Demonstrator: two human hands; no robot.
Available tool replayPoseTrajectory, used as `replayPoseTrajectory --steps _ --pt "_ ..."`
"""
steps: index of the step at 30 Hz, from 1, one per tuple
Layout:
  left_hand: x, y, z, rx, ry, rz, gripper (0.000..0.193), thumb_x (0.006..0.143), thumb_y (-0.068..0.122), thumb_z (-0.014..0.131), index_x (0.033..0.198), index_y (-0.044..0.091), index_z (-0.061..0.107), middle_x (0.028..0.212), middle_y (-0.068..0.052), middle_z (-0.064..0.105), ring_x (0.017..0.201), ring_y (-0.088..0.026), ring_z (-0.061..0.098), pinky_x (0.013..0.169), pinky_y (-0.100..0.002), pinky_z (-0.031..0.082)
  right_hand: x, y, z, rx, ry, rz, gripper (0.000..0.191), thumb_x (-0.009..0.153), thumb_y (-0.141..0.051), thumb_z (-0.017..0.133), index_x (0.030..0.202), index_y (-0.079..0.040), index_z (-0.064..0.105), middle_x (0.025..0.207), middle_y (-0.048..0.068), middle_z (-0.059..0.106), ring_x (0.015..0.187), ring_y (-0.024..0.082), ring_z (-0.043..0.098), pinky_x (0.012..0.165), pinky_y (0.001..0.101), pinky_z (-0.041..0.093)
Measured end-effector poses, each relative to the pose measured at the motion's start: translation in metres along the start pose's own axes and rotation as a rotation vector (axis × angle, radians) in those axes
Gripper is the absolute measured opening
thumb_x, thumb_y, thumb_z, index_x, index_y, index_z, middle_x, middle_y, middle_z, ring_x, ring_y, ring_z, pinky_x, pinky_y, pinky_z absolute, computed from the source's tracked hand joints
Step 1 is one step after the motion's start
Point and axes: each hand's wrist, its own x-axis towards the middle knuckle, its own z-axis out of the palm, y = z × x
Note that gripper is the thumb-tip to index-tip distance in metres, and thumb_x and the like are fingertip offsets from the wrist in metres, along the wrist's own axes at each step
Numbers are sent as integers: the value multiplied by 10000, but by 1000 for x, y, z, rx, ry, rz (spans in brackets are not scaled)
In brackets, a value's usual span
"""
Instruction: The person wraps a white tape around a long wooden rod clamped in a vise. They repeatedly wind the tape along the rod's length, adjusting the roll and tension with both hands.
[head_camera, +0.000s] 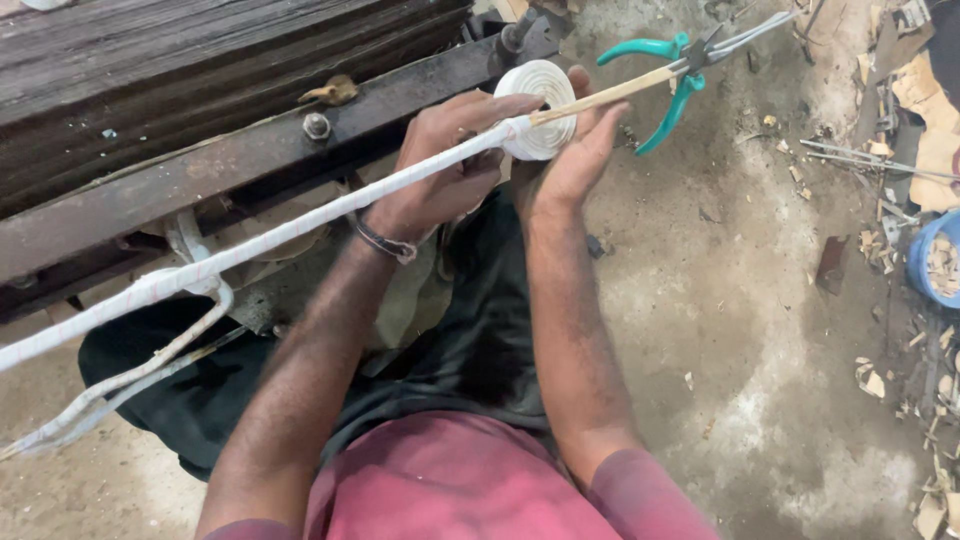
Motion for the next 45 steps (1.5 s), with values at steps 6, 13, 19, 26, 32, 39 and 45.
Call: replayPoseTrajectory --steps 6,13,19,26,32,39,45 --pt "-14 4 2 58 105 -58 596 837 -109 680 1386 123 668 931 -85 659 752 -181 623 666 -316 530 -49 -5 15 -419 -59 -103 433 1060 -145 620 1461 -49 490 1337 123 622 1145 203 673 933 364 611" --pt "-25 2 -7 14 98 -7 723 853 -132 564 1522 143 572 1019 -78 722 819 -134 667 700 -279 559 -25 -9 5 -340 -166 -46 401 1026 -21 662 1421 7 598 1289 146 702 1097 200 732 888 355 639" --pt "-13 -9 -12 -369 216 -491 665 1046 300 582 1626 121 310 1014 -90 744 839 -184 738 699 -317 633 -18 -14 -1 -333 -273 62 418 1054 -50 676 1459 -10 579 1335 157 702 1149 217 725 957 360 634" --pt "1 -26 -6 -277 171 -213 642 1072 151 740 1599 74 380 1494 -143 586 1417 -229 596 1202 -395 552 2 -16 -8 -293 -430 186 443 1097 -61 641 1525 3 544 1421 141 673 1244 187 682 996 303 597" --pt "-18 -19 -5 -237 266 -160 670 1058 93 751 1582 75 334 1522 -163 480 1475 -259 488 1268 -411 470 -54 21 -5 -700 -28 -351 251 1085 -106 652 1295 31 638 1131 86 679 986 139 680 800 291 600" --pt "-45 3 19 -492 603 -478 736 914 122 817 1433 83 296 1360 -198 541 1243 -299 592 1039 -405 518 -108 31 20 -659 -2 -9 254 1035 -230 664 1093 12 716 882 34 727 735 92 668 639 256 561" --pt "-42 30 23 -649 638 -402 698 932 106 781 1497 77 372 1431 -148 517 1311 -209 564 1077 -330 541 -102 12 43 -646 -21 127 298 998 -284 715 1078 2 739 819 0 681 663 51 583 549 217 434"
